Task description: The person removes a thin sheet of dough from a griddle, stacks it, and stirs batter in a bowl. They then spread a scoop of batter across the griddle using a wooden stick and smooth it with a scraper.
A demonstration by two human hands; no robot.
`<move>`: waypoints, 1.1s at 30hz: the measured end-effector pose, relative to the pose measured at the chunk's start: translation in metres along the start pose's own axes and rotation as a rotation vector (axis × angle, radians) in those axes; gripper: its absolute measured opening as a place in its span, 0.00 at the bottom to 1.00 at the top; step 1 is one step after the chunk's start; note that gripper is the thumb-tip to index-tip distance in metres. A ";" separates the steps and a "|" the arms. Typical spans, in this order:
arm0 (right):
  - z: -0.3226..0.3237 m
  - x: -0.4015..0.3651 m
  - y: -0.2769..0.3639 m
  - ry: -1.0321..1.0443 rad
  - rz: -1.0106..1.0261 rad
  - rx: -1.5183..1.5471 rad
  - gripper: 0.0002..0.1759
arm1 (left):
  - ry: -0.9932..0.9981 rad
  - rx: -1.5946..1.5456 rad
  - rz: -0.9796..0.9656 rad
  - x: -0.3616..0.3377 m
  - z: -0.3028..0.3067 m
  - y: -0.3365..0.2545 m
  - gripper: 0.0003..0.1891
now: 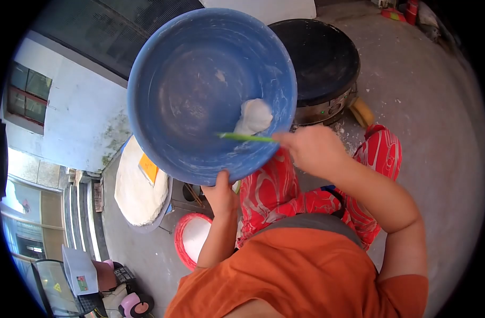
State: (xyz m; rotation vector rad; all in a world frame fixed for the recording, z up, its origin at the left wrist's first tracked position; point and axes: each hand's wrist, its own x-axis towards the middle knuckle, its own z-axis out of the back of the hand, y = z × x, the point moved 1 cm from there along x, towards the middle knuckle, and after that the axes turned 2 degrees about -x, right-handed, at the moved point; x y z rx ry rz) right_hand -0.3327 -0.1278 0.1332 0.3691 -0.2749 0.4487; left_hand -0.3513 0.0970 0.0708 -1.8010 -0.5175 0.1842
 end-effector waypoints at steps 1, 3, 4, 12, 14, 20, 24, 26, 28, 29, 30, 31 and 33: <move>0.004 -0.001 0.006 0.094 0.028 0.040 0.16 | -0.004 -0.003 0.002 0.001 -0.001 -0.001 0.22; 0.000 0.003 0.005 0.200 0.064 0.084 0.15 | -0.009 0.027 -0.030 0.003 -0.001 -0.002 0.22; -0.006 0.008 -0.003 0.129 0.014 -0.009 0.14 | -0.019 0.030 -0.025 0.004 -0.001 -0.004 0.22; -0.005 0.061 -0.016 0.317 -0.432 1.458 0.20 | -0.113 -0.167 0.162 0.056 -0.024 -0.031 0.25; -0.002 0.072 -0.012 0.282 -0.382 1.521 0.22 | -0.113 -0.198 0.189 0.084 -0.018 -0.018 0.25; -0.029 0.082 -0.037 0.270 -0.664 1.330 0.19 | -0.302 -0.101 0.327 0.165 0.022 0.070 0.20; -0.072 0.072 -0.053 0.356 -0.760 1.171 0.16 | -0.432 -0.159 0.589 0.195 0.071 0.168 0.20; -0.090 0.071 -0.061 0.409 -0.777 1.168 0.13 | -0.479 -0.163 0.712 0.200 0.087 0.211 0.15; -0.104 0.076 -0.062 0.460 -0.805 1.130 0.13 | -0.563 -0.467 0.870 0.198 0.094 0.249 0.13; -0.111 0.078 -0.064 0.489 -0.836 1.102 0.12 | -0.582 -0.478 0.870 0.199 0.097 0.267 0.13; -0.121 0.079 -0.069 0.528 -0.838 1.091 0.12 | -0.602 -0.520 0.938 0.200 0.102 0.287 0.14; -0.135 0.080 -0.074 0.549 -0.833 1.083 0.12 | -0.622 -0.562 1.006 0.198 0.104 0.300 0.14; -0.155 0.088 -0.077 0.516 -0.668 1.012 0.12 | -0.623 -0.577 0.990 0.191 0.106 0.323 0.15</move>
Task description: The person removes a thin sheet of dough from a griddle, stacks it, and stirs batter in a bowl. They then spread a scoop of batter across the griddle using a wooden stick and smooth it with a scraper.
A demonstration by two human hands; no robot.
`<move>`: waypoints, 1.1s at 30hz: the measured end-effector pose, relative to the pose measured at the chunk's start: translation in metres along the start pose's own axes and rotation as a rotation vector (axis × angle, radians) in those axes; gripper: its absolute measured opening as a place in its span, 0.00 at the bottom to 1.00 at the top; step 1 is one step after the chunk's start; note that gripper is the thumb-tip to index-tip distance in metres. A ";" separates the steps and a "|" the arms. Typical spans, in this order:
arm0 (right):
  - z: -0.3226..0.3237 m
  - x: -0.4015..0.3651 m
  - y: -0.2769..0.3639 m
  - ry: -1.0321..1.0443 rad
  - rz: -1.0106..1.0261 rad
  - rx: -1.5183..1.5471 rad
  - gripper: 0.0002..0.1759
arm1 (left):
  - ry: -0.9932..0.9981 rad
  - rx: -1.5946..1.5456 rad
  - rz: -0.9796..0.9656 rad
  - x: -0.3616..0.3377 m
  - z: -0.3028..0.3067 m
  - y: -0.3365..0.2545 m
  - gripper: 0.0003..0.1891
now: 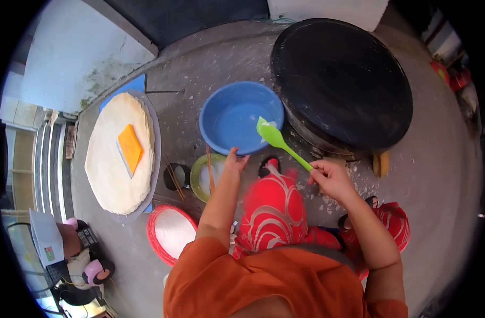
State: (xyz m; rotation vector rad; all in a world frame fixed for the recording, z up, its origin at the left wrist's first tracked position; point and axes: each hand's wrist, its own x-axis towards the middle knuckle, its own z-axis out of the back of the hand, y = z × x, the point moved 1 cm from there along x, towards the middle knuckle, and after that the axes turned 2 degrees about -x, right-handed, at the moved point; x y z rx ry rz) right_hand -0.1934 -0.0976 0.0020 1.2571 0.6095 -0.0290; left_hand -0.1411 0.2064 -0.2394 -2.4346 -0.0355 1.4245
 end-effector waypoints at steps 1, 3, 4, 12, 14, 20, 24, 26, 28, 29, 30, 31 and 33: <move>-0.002 0.005 0.004 0.016 -0.069 -0.012 0.12 | 0.080 -0.029 -0.023 0.006 0.006 0.006 0.16; -0.010 0.026 0.010 0.046 -0.006 -0.123 0.12 | 0.145 -0.072 -0.050 0.005 0.018 0.007 0.17; -0.015 0.036 0.013 0.063 0.066 -0.221 0.12 | 0.147 0.031 -0.021 -0.012 0.018 0.006 0.18; -0.115 0.139 0.004 0.461 0.226 -0.792 0.16 | -0.153 1.037 -0.802 -0.058 0.128 -0.013 0.18; -0.151 0.168 -0.042 0.613 0.202 -0.753 0.23 | -0.242 1.116 -0.835 -0.097 0.129 -0.030 0.17; -0.211 0.172 -0.105 1.108 0.125 -0.373 0.38 | -0.350 1.445 -1.010 -0.084 0.165 -0.046 0.19; -0.189 0.168 -0.078 1.284 -0.145 -0.463 0.34 | -0.451 1.561 -1.063 -0.075 0.151 -0.046 0.16; -0.170 0.160 -0.065 1.113 -0.134 -0.457 0.30 | -0.414 1.648 -0.853 -0.073 0.145 -0.055 0.13; -0.151 0.163 -0.066 0.837 0.182 -0.733 0.26 | -0.374 1.723 -0.647 -0.075 0.135 -0.069 0.11; -0.147 0.170 -0.081 0.789 0.023 -0.545 0.21 | -0.374 1.681 -0.632 -0.080 0.127 -0.077 0.11; -0.142 0.167 -0.072 0.781 0.025 -0.548 0.21 | -0.374 1.641 -0.613 -0.088 0.117 -0.083 0.11; -0.135 0.162 -0.056 0.704 -0.023 -0.388 0.19 | -0.332 1.503 -0.623 -0.098 0.104 -0.089 0.11; -0.131 0.163 -0.046 0.622 0.018 -0.226 0.19 | -0.184 1.233 -0.586 -0.110 0.079 -0.097 0.09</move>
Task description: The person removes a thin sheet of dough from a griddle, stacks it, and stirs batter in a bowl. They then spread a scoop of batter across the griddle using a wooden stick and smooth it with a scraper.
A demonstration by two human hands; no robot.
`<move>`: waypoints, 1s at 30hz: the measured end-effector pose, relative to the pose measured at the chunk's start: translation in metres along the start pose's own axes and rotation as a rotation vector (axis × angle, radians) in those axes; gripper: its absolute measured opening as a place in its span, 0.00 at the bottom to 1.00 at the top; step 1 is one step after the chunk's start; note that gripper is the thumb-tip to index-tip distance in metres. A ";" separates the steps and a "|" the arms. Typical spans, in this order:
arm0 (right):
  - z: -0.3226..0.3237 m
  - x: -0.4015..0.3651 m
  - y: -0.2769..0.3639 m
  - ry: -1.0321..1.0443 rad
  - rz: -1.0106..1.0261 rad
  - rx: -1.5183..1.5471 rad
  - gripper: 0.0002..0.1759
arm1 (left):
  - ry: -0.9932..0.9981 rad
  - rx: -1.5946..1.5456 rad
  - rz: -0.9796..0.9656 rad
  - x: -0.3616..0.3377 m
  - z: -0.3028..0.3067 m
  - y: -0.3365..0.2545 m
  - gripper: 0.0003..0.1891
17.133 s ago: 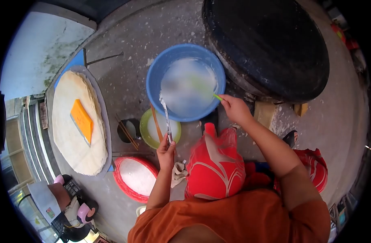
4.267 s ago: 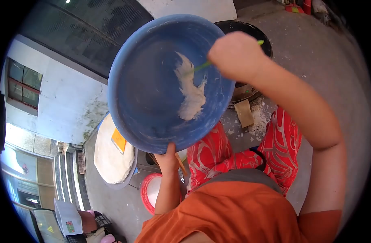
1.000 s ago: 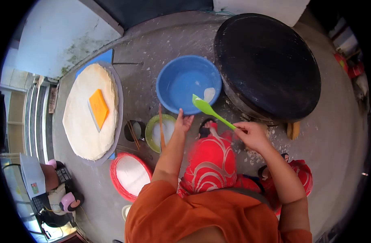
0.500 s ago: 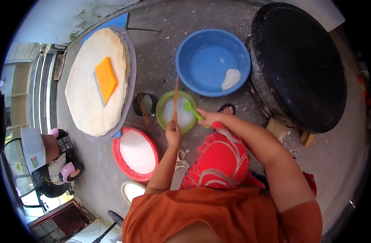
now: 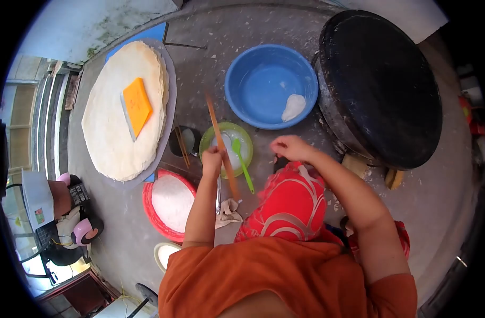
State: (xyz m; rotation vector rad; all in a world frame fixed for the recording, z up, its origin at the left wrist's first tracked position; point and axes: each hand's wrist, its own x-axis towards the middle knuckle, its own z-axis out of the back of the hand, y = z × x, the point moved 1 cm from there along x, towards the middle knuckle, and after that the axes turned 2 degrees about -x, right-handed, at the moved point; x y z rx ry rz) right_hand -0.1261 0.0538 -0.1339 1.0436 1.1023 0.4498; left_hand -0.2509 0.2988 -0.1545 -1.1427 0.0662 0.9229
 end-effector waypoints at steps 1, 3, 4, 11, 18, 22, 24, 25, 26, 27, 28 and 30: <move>-0.002 -0.002 0.007 -0.005 0.003 -0.001 0.19 | 0.066 -0.294 0.016 -0.002 0.002 -0.016 0.08; -0.010 -0.008 0.039 -0.063 0.202 0.091 0.21 | 0.191 -0.617 -0.052 -0.018 -0.008 -0.066 0.06; -0.017 -0.013 0.055 -0.106 0.176 0.107 0.21 | 0.243 -0.731 -0.126 -0.024 -0.016 -0.087 0.06; 0.019 -0.054 0.074 -0.594 0.346 -0.269 0.11 | 0.294 -0.841 -0.247 -0.046 -0.055 -0.112 0.16; 0.033 -0.204 0.037 -0.589 0.011 -0.273 0.08 | -0.230 0.858 0.296 -0.056 -0.002 0.068 0.29; 0.025 -0.259 0.007 -0.567 -0.096 -0.236 0.07 | 0.227 -0.030 0.265 -0.044 0.014 0.133 0.19; 0.018 -0.274 0.014 -0.556 -0.229 -0.031 0.07 | 0.374 -0.656 0.645 -0.046 0.018 0.112 0.07; 0.014 -0.279 0.011 -0.558 -0.226 -0.026 0.07 | 0.372 -0.650 0.642 -0.042 0.021 0.110 0.07; 0.011 -0.283 0.007 -0.568 -0.214 -0.021 0.07 | 0.391 -0.800 0.633 -0.039 0.024 0.108 0.07; 0.010 -0.285 0.005 -0.578 -0.203 -0.017 0.08 | 0.409 -0.952 0.622 -0.040 0.026 0.103 0.07; 0.008 -0.286 0.003 -0.577 -0.202 -0.010 0.08 | 0.406 -0.945 0.622 -0.045 0.025 0.098 0.07; 0.004 -0.283 -0.002 -0.593 -0.168 0.003 0.07 | 0.196 -0.138 0.320 -0.056 0.025 0.084 0.11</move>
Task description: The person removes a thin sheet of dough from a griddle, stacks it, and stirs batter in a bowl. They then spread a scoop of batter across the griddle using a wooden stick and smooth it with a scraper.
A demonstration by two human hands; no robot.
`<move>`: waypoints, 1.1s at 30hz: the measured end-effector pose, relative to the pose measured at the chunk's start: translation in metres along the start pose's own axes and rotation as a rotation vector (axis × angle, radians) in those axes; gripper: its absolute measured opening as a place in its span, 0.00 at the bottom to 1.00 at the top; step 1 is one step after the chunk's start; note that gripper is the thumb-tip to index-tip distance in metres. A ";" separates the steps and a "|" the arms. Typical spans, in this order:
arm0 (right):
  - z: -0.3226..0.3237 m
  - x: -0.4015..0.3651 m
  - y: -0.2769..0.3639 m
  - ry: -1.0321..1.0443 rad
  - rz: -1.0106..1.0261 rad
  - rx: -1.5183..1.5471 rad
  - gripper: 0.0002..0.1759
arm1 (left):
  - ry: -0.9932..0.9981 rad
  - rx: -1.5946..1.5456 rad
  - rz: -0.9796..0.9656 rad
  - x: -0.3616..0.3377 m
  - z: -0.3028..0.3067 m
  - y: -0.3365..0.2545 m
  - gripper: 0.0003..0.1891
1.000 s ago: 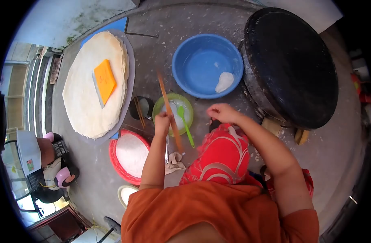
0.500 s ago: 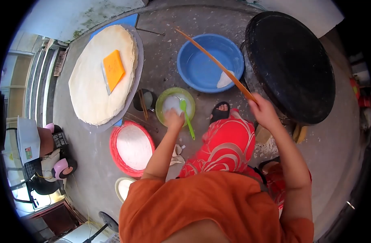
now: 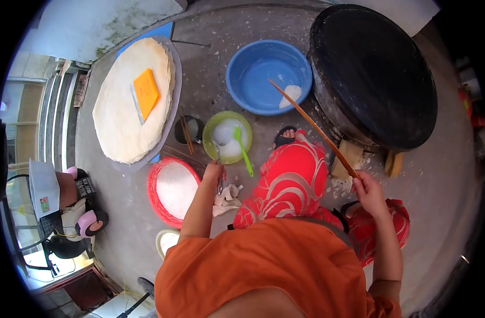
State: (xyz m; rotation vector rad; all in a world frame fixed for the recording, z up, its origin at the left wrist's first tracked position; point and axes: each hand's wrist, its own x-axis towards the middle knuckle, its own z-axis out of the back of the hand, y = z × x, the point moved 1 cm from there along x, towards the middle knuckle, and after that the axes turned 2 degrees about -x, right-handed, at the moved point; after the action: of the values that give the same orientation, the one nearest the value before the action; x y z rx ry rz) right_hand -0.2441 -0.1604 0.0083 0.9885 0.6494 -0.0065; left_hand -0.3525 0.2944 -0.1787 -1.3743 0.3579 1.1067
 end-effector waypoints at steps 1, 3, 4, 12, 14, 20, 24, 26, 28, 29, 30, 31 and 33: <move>-0.003 0.002 -0.004 0.002 0.002 0.007 0.07 | -0.005 0.006 -0.002 -0.010 0.000 -0.003 0.11; -0.011 0.008 -0.011 -0.120 0.138 -0.177 0.07 | -0.387 0.707 -0.423 -0.034 0.002 -0.016 0.15; -0.014 0.012 -0.013 -0.119 0.142 -0.171 0.07 | -0.411 0.640 -0.269 -0.043 0.002 -0.025 0.18; -0.024 0.034 -0.014 -0.139 -0.060 -0.393 0.15 | -0.056 -0.093 -0.352 -0.062 -0.014 -0.052 0.13; -0.024 0.039 -0.016 -0.173 -0.024 -0.451 0.16 | 0.080 -0.226 -0.324 -0.055 -0.031 -0.079 0.11; -0.020 0.044 -0.007 -0.237 -0.036 -0.542 0.19 | -0.181 0.978 -0.593 0.004 -0.099 -0.168 0.12; -0.021 0.051 -0.019 -0.314 0.053 -0.536 0.21 | -0.212 1.010 -0.584 0.051 -0.149 -0.192 0.12; -0.019 0.050 -0.019 -0.305 0.044 -0.536 0.23 | -0.232 1.008 -0.528 0.058 -0.170 -0.200 0.12; -0.016 0.051 -0.023 -0.290 0.042 -0.537 0.25 | -0.191 1.011 -0.532 0.071 -0.185 -0.192 0.12; -0.016 0.053 -0.027 -0.281 0.041 -0.579 0.26 | -0.162 1.012 -0.531 0.077 -0.189 -0.187 0.12; -0.016 0.054 -0.029 -0.270 0.041 -0.620 0.28 | -0.161 1.012 -0.526 0.072 -0.191 -0.185 0.12; -0.016 0.053 -0.030 -0.268 0.039 -0.617 0.28 | -0.098 1.047 -0.533 0.061 -0.190 -0.184 0.13; -0.016 0.052 -0.032 -0.223 -0.010 -0.642 0.29 | -0.033 1.089 -0.542 0.054 -0.184 -0.175 0.13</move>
State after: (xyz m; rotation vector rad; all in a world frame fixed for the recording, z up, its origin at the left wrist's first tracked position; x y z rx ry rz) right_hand -0.2188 -0.1518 -0.0488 0.3562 0.4069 0.0778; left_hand -0.1188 0.1840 -0.1601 -0.4186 0.4328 0.3397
